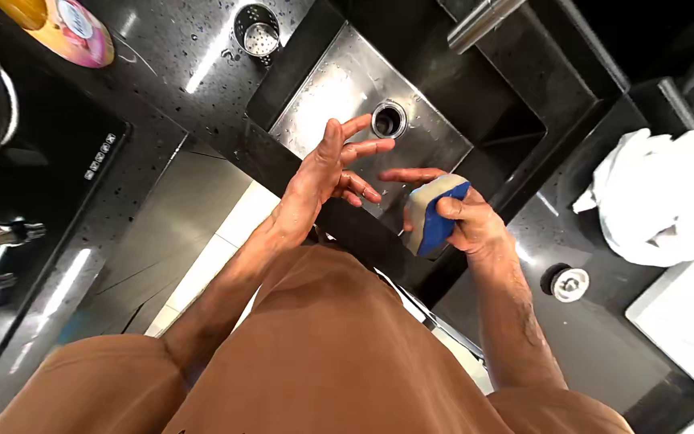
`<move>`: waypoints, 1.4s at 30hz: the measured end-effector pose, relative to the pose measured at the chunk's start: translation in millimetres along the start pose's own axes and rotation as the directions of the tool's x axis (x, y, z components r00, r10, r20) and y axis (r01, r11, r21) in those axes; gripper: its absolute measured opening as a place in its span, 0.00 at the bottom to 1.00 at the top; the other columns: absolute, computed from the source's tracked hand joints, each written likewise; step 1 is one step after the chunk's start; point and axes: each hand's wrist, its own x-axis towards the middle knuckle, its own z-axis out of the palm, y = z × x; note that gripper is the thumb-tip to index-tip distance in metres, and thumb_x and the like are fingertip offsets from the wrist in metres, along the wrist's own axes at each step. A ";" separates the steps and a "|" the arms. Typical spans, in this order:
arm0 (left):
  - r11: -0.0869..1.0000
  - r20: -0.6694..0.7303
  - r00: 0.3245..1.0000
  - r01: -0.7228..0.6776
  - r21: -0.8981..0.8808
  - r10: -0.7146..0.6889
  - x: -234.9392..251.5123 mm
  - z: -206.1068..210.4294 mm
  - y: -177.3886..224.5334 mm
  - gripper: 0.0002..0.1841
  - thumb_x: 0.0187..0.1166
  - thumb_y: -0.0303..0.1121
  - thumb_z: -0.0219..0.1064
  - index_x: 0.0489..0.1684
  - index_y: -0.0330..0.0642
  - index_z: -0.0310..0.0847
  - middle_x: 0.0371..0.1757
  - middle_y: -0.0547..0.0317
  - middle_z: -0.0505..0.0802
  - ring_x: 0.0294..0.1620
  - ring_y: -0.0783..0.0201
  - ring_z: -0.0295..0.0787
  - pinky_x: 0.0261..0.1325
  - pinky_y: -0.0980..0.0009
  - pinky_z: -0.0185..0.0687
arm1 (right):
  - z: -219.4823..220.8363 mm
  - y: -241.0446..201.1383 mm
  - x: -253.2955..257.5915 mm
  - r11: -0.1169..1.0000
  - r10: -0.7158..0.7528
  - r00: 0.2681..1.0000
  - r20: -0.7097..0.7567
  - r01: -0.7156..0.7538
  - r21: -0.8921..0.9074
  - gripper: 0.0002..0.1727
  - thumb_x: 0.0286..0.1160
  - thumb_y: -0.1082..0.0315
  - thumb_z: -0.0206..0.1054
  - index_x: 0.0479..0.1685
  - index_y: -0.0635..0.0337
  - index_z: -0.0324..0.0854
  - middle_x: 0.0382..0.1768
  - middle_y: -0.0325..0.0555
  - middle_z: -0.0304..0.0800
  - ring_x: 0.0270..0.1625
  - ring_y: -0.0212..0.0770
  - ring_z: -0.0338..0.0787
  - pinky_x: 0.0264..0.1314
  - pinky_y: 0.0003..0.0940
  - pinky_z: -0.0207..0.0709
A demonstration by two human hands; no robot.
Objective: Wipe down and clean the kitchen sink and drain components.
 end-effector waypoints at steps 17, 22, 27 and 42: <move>0.997 -0.133 0.991 0.019 -0.078 -0.029 -4.8 9.2 -6.1 0.18 0.86 0.31 0.61 0.72 0.40 0.73 0.53 0.54 0.93 0.42 0.65 0.91 0.44 0.72 0.88 | -6.4 -3.6 -27.2 0.988 -0.129 0.991 -0.018 0.128 -0.082 0.27 0.73 0.54 0.74 0.70 0.57 0.83 0.79 0.49 0.78 0.47 0.35 0.92 0.45 0.29 0.88; 1.000 -0.168 0.986 -0.026 0.002 0.025 -1.3 7.9 -6.6 0.10 0.80 0.21 0.66 0.56 0.35 0.80 0.40 0.57 0.93 0.41 0.64 0.93 0.51 0.67 0.92 | -14.5 -3.5 -36.9 0.984 -0.166 0.981 -0.103 0.158 -0.080 0.29 0.74 0.53 0.73 0.71 0.59 0.81 0.80 0.50 0.77 0.48 0.35 0.92 0.47 0.29 0.88; 0.988 -0.055 0.997 -0.046 0.146 0.055 41.3 11.9 -6.8 0.10 0.87 0.26 0.60 0.57 0.32 0.82 0.44 0.54 0.95 0.46 0.63 0.94 0.57 0.65 0.90 | -34.4 13.5 -34.4 0.983 -0.182 0.957 -0.225 0.172 -0.063 0.29 0.76 0.54 0.70 0.73 0.60 0.79 0.79 0.50 0.78 0.53 0.37 0.92 0.51 0.31 0.89; 0.393 -0.303 0.862 0.464 0.794 -0.406 206.9 -20.4 -185.8 0.59 0.60 0.29 0.83 0.96 0.43 0.42 0.94 0.28 0.39 0.89 0.20 0.45 0.79 0.21 0.50 | -50.6 57.7 -36.7 0.985 0.092 0.673 -0.734 0.049 0.168 0.32 0.80 0.62 0.62 0.82 0.65 0.66 0.68 0.60 0.86 0.51 0.49 0.95 0.48 0.41 0.92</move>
